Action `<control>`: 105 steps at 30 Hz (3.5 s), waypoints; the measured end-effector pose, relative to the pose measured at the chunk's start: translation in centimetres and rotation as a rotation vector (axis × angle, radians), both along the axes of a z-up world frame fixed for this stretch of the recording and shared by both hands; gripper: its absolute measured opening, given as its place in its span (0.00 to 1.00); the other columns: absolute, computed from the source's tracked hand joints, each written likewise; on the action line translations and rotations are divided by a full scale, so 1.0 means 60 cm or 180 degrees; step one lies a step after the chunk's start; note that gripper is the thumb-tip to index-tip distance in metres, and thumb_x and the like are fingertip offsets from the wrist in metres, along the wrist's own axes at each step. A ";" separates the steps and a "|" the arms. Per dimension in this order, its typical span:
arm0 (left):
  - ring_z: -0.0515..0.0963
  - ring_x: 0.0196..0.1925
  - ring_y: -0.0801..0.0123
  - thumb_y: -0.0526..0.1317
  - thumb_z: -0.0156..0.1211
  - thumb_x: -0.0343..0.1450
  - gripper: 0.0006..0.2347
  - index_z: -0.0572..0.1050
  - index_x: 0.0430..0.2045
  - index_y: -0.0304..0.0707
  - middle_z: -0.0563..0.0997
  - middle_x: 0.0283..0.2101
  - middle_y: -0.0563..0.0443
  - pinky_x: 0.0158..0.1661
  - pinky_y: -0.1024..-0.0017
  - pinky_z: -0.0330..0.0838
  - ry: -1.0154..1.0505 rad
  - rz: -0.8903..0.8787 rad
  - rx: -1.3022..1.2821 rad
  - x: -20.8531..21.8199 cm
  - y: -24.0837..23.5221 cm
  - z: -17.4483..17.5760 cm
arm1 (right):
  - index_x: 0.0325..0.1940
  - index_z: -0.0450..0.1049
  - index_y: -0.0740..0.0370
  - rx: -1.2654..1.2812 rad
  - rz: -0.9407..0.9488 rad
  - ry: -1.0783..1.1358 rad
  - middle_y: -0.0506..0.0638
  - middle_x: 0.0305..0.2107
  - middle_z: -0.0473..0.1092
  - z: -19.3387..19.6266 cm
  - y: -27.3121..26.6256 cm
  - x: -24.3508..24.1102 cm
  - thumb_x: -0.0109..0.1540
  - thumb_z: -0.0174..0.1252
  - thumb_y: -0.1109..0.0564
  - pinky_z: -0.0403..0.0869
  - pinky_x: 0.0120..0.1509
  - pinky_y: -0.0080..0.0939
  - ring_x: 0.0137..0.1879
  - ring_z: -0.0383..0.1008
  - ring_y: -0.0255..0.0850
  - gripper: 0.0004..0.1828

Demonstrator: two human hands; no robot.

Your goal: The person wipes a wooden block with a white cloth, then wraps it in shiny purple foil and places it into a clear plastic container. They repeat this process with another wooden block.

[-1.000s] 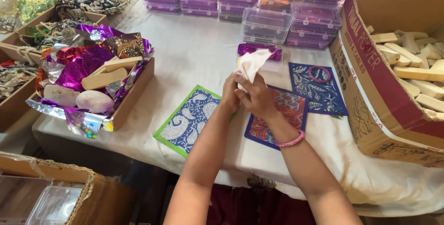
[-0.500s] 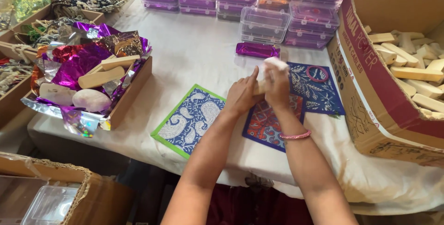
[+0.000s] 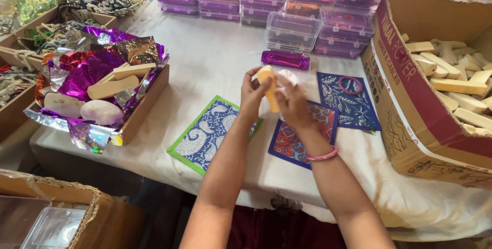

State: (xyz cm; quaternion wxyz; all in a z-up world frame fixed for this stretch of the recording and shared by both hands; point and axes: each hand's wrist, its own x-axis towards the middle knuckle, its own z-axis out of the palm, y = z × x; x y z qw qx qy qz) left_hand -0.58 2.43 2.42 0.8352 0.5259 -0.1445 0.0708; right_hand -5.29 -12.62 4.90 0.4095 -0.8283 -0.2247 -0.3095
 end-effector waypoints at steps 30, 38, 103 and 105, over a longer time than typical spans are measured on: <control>0.79 0.54 0.54 0.53 0.82 0.48 0.36 0.75 0.52 0.48 0.82 0.49 0.45 0.51 0.56 0.73 -0.0435 0.0676 0.4341 -0.054 0.025 0.046 | 0.48 0.79 0.56 -0.0690 -0.0869 0.0494 0.65 0.36 0.75 -0.074 -0.078 0.088 0.68 0.53 0.47 0.73 0.47 0.59 0.44 0.76 0.62 0.14; 0.82 0.50 0.45 0.37 0.76 0.55 0.46 0.59 0.72 0.52 0.84 0.47 0.41 0.49 0.55 0.76 -0.0668 0.0753 0.3742 -0.002 0.021 -0.031 | 0.46 0.78 0.54 -0.1410 -0.0457 -0.0105 0.60 0.31 0.75 -0.042 0.017 0.029 0.67 0.53 0.52 0.72 0.52 0.59 0.43 0.76 0.58 0.10; 0.84 0.42 0.62 0.63 0.73 0.59 0.25 0.82 0.35 0.43 0.83 0.38 0.51 0.41 0.60 0.79 -0.0099 0.2398 0.7013 -0.153 0.600 0.229 | 0.48 0.80 0.55 -0.1365 -0.0159 0.0067 0.51 0.45 0.77 -0.042 -0.026 0.036 0.61 0.63 0.43 0.72 0.62 0.52 0.52 0.78 0.51 0.18; 0.83 0.49 0.60 0.64 0.74 0.58 0.26 0.83 0.39 0.45 0.85 0.44 0.50 0.46 0.60 0.77 0.1462 0.2137 0.7150 -0.208 0.619 0.250 | 0.48 0.80 0.55 -0.1382 -0.0182 0.0071 0.51 0.45 0.77 -0.040 -0.024 0.033 0.61 0.63 0.43 0.72 0.62 0.52 0.52 0.78 0.51 0.18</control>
